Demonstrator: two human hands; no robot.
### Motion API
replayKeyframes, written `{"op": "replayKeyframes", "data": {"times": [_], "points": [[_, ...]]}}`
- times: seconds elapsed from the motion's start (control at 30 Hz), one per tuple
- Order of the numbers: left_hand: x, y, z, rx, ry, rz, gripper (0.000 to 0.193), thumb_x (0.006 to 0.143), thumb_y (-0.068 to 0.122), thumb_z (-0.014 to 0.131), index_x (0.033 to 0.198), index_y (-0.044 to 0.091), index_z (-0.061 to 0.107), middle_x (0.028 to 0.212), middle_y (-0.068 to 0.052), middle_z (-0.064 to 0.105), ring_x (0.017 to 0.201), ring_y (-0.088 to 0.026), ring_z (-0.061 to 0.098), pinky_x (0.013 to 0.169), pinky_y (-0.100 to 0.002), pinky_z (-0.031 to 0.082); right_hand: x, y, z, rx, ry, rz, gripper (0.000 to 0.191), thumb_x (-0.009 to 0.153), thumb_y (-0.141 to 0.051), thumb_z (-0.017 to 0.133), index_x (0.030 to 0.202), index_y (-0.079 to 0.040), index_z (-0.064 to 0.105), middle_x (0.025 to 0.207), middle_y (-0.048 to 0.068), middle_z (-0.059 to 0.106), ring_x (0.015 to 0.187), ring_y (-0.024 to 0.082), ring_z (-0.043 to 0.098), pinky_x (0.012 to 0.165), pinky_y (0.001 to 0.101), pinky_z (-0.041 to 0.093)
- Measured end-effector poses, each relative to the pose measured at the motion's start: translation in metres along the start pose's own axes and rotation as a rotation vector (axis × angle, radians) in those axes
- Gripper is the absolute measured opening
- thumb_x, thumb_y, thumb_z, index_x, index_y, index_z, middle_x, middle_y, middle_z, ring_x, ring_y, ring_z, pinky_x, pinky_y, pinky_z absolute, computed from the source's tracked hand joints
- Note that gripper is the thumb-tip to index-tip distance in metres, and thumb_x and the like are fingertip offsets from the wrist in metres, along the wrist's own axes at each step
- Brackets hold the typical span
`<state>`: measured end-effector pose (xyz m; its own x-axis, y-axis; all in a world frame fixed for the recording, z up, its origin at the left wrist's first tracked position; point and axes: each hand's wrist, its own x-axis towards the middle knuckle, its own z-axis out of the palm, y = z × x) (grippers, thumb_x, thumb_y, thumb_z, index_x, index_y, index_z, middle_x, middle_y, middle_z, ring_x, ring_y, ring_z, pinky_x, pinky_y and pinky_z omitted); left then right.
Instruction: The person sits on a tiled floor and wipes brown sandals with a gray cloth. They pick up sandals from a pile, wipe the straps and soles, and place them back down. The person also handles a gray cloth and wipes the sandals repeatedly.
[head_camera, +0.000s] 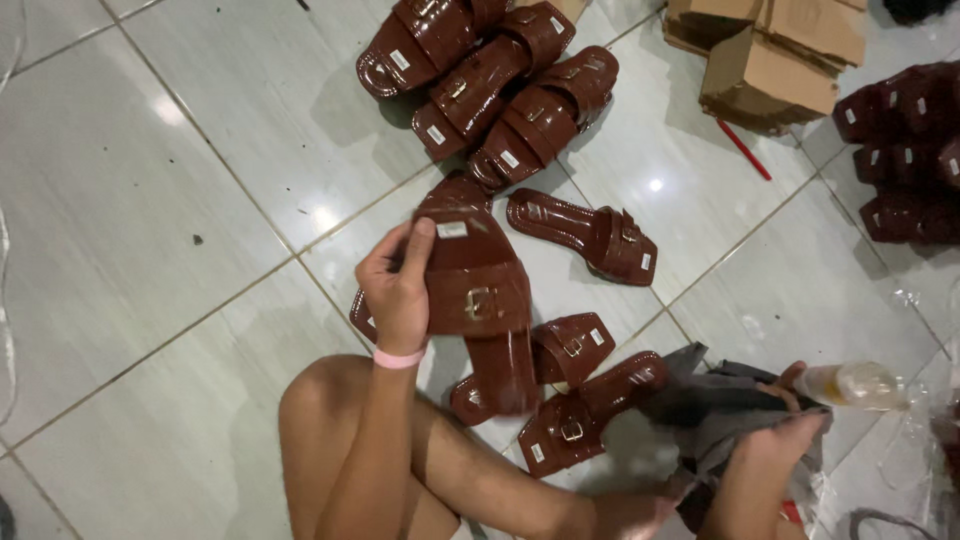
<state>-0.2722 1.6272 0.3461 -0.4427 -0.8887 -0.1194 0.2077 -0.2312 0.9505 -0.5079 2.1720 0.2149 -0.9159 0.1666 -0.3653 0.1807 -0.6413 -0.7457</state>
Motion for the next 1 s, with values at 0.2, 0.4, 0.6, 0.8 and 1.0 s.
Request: {"op": "replayKeyframes", "data": {"times": [0.2,0.4,0.6,0.8,1.0], "points": [[-0.022,-0.052,0.028,-0.106,-0.453,-0.23,0.023,0.097,0.02,0.072,0.106,-0.001,0.075,0.092,-0.007,0.075,0.08,-0.014,0.069,0.072,-0.027,0.059,-0.024,0.024,0.056,-0.666,0.148,-0.776,0.064,0.105,-0.04,0.071,0.144,-0.001,0.038,0.131,0.02,0.064,0.111,0.03,0.069,0.089,0.0414,0.063],[-0.044,-0.097,0.053,-0.105,-0.63,-0.395,0.025,0.102,0.017,0.067,0.118,-0.001,0.069,0.098,-0.006,0.075,0.086,-0.009,0.068,0.075,-0.024,0.057,-0.062,0.051,0.123,-1.615,0.185,-1.253,0.068,0.104,-0.037,0.079,0.138,0.011,0.045,0.126,0.029,0.063,0.108,0.045,0.065,0.091,0.0518,0.055],[-0.049,-0.102,0.046,-0.109,-0.764,-0.588,0.029,0.099,0.016,0.067,0.123,-0.001,0.069,0.101,-0.005,0.076,0.085,-0.008,0.069,0.074,-0.023,0.058,-0.122,0.042,0.152,-1.874,0.065,-1.052,0.035,0.103,-0.029,0.077,0.109,0.003,0.064,0.106,0.029,0.068,0.099,0.052,0.064,0.099,0.0621,0.047],[-0.049,-0.106,0.046,-0.123,-0.798,-0.672,0.025,0.103,0.017,0.064,0.115,-0.003,0.071,0.096,-0.004,0.075,0.08,-0.006,0.066,0.07,-0.024,0.056,-0.197,0.055,0.136,-2.228,-0.318,-0.665,0.021,0.101,-0.032,0.067,0.094,-0.012,0.071,0.097,0.014,0.069,0.082,0.04,0.069,0.075,0.0519,0.057],[-0.049,-0.101,0.044,-0.051,-0.831,-0.635,0.026,0.104,0.019,0.063,0.112,-0.003,0.072,0.092,-0.002,0.073,0.077,-0.005,0.063,0.067,-0.024,0.054,-0.224,0.077,0.167,-2.063,-0.815,-0.819,0.028,0.078,-0.008,0.065,0.102,-0.019,0.073,0.107,0.007,0.066,0.061,0.034,0.068,0.055,0.0467,0.056]]}}
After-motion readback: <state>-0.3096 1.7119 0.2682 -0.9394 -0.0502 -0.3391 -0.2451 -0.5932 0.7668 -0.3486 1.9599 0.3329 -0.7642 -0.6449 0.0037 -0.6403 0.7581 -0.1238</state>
